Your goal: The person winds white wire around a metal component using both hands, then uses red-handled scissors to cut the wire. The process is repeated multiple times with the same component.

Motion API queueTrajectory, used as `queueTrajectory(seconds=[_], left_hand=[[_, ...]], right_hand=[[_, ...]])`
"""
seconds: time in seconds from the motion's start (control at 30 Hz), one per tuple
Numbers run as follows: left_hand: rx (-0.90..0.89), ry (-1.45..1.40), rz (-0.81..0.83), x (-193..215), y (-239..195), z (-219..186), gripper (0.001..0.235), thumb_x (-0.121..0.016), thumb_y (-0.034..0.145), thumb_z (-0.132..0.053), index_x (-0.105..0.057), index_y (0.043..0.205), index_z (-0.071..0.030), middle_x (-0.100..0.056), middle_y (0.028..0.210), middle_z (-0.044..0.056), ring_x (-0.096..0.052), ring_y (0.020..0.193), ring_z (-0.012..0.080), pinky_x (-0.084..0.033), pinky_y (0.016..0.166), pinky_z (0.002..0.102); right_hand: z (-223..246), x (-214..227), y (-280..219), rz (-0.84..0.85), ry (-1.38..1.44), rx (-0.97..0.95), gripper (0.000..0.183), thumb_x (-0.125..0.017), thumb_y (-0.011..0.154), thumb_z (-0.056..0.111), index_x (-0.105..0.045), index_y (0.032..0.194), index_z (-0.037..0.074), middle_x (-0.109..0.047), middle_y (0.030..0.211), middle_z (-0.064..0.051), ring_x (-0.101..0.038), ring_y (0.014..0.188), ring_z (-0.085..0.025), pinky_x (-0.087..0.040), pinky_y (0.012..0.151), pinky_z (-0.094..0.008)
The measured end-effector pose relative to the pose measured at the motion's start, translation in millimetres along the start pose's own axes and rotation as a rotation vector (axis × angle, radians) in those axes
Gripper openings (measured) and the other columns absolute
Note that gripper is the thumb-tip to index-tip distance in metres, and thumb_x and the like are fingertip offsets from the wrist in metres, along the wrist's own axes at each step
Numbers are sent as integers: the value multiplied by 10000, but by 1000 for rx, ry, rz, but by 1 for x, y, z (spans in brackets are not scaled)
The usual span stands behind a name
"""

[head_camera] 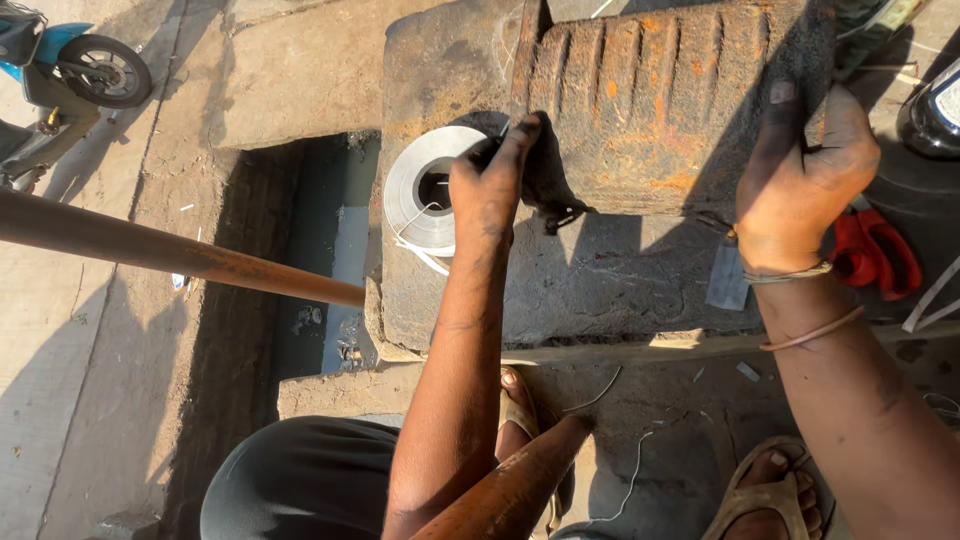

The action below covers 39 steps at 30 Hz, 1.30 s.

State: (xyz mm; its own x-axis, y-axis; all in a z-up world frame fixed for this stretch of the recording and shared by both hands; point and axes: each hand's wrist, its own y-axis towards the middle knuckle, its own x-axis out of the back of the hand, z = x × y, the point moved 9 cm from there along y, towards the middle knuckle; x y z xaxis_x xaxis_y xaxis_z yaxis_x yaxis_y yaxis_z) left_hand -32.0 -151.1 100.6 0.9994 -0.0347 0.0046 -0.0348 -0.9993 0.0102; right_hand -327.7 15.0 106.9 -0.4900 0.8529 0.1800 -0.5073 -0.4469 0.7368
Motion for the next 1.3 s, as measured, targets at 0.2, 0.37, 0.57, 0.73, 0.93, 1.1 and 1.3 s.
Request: queueTrajectory(seconds=[0.2,0.37,0.57,0.73,0.93,1.1,1.3], left_hand=[[308,-151,289,-22,-65,20,531,-845,841,-367,-729,1036,114,-726,851,107,-655,749,188,-538,657,306],[516,-419,720,-57,-108,-17,469,-883,745,-293,-696,1086,-32,-780,989,92,-777,919,187,-637,771,317],[-161,665,434,21,-28,-55,391,-807,848,-221,-745,1187,-35,-813,1070,130,-790,929,196,-629,834,323],[-609,192,675,-18,25,-49,675,-760,708,-15,-564,1351,47,-672,1239,241,-660,1106,300,-556,1004,380],[-377,430,275,-5,35,21,406,-733,775,-27,-716,1180,-9,-787,918,155,-775,836,247,-609,781,350],[-347,625,156,3,14,2,397,-831,771,-128,-698,1119,8,-763,839,150,-761,758,261,-594,717,371],[-340,764,63,9,-37,-6,489,-863,716,-220,-713,1138,-23,-764,817,139,-749,767,333,-588,723,425]], right_hand=[[-74,-32,74,247,444,-170,128,-720,1056,-18,-636,1149,-44,-656,1040,-18,-593,914,-127,-492,866,-260],[-116,-61,110,335,452,79,156,-699,1068,42,-612,1172,-35,-611,1060,-49,-575,921,-141,-483,855,-275],[-67,-43,52,240,162,0,230,-597,1150,177,-537,1207,-38,-530,992,-117,-503,781,-153,-423,727,-289],[46,-56,-36,242,64,-175,332,-513,1218,289,-474,1237,-40,-462,937,-174,-442,665,-162,-374,620,-300],[109,-46,-78,119,-45,19,507,-469,1192,263,-411,1573,-66,-569,1491,-239,-565,1180,-296,-485,1005,-408],[70,-48,-68,-24,241,61,417,-492,1139,157,-560,1481,-73,-558,1541,-218,-536,1387,-298,-450,1143,-386],[-19,-48,-47,112,443,-104,244,-504,1117,106,-634,1244,-57,-660,1283,-151,-618,1117,-189,-492,970,-276]])
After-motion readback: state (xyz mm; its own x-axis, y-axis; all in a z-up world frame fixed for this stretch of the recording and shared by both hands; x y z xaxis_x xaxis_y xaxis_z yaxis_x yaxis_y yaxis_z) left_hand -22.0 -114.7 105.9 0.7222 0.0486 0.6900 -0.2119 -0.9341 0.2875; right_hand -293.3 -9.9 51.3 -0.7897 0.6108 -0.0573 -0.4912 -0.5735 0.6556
